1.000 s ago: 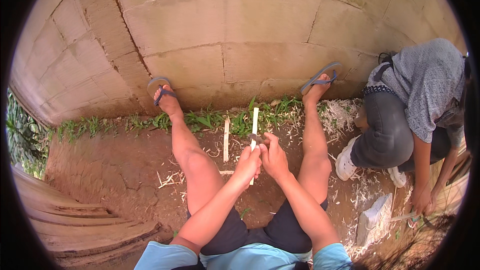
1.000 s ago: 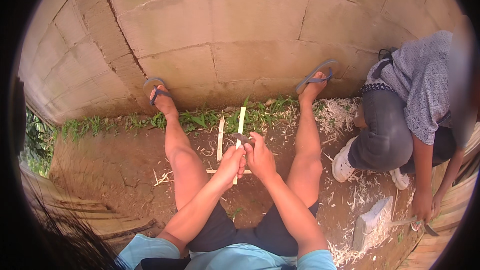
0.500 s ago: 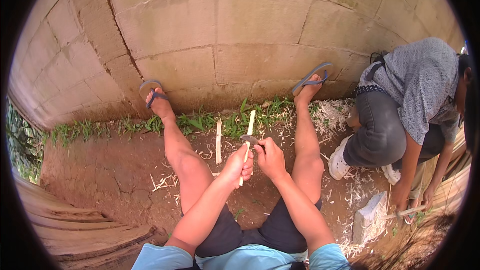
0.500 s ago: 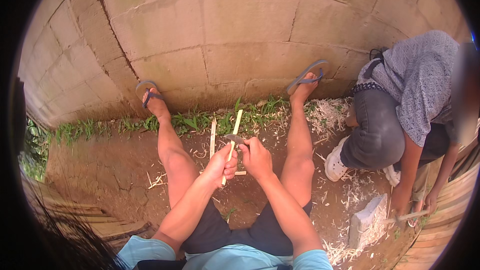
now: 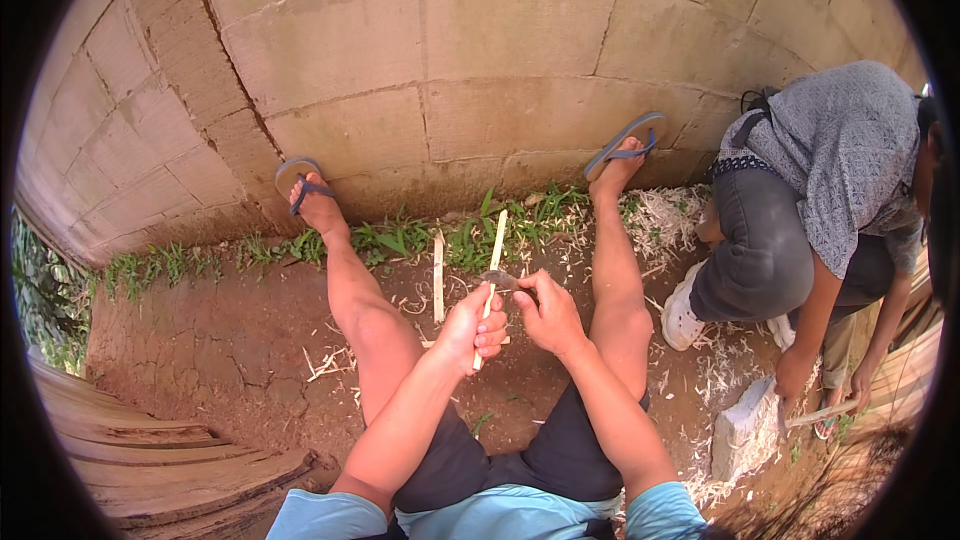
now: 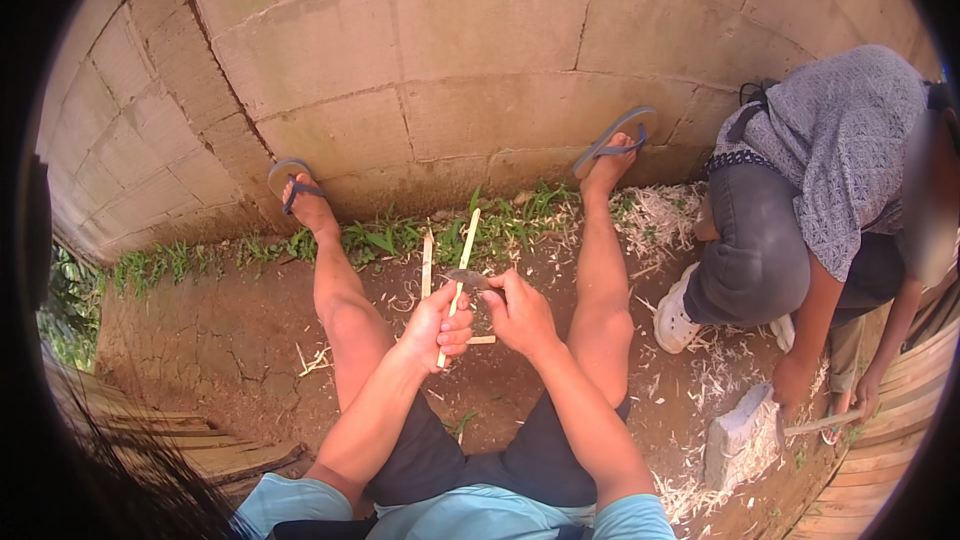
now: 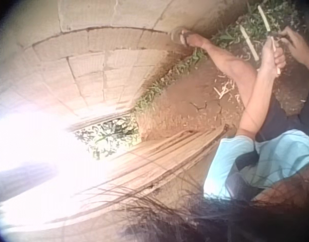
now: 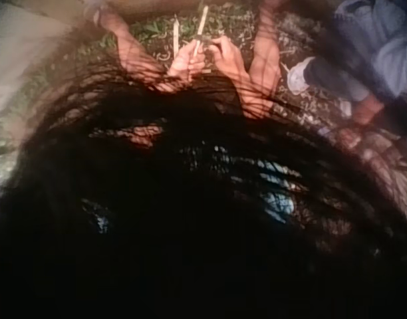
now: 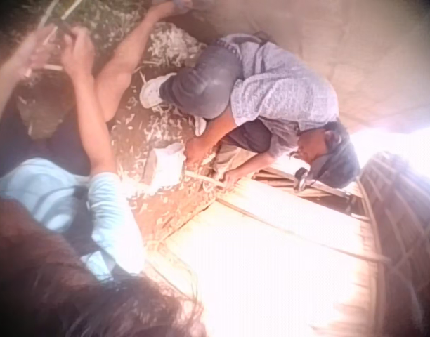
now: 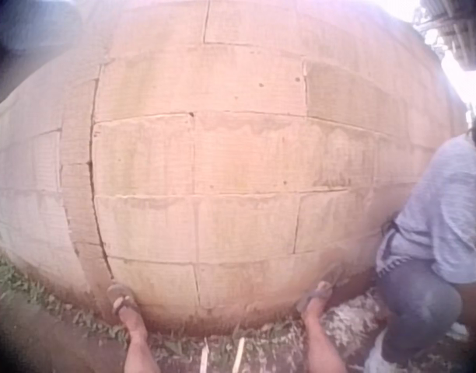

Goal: The person sits on the ground and uses a curved knife to shave thin strips from a small wooden stick. They repeatedly scrape the stick to produce wood shavings that accumulate on the dirt floor. Another person is visible nearby also working with wood.

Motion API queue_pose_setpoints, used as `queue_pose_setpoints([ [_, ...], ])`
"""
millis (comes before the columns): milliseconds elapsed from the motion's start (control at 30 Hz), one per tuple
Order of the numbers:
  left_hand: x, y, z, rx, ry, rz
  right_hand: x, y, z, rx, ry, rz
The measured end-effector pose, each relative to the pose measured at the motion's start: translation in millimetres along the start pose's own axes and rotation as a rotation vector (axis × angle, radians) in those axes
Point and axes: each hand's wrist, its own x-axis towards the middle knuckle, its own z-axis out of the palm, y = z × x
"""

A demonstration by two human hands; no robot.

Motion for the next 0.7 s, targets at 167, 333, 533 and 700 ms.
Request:
queue_pose_setpoints([
  [167,-5.0,-1.9,8.0,0.163,0.099,0.071,0.7,-4.0,-5.3,-0.136,0.055,-0.011],
  [333,-6.9,-2.4,8.5,0.233,0.076,0.089,-1.5,-2.9,-10.3,-0.078,0.044,-0.066],
  [533,-9.4,-13.9,12.5,0.513,0.218,0.240,-2.1,-6.4,-9.4,-0.070,0.095,-0.182],
  [700,-21.5,-15.2,17.1,0.433,0.202,0.227,5.6,-3.2,-7.5,-0.004,0.125,-0.254],
])
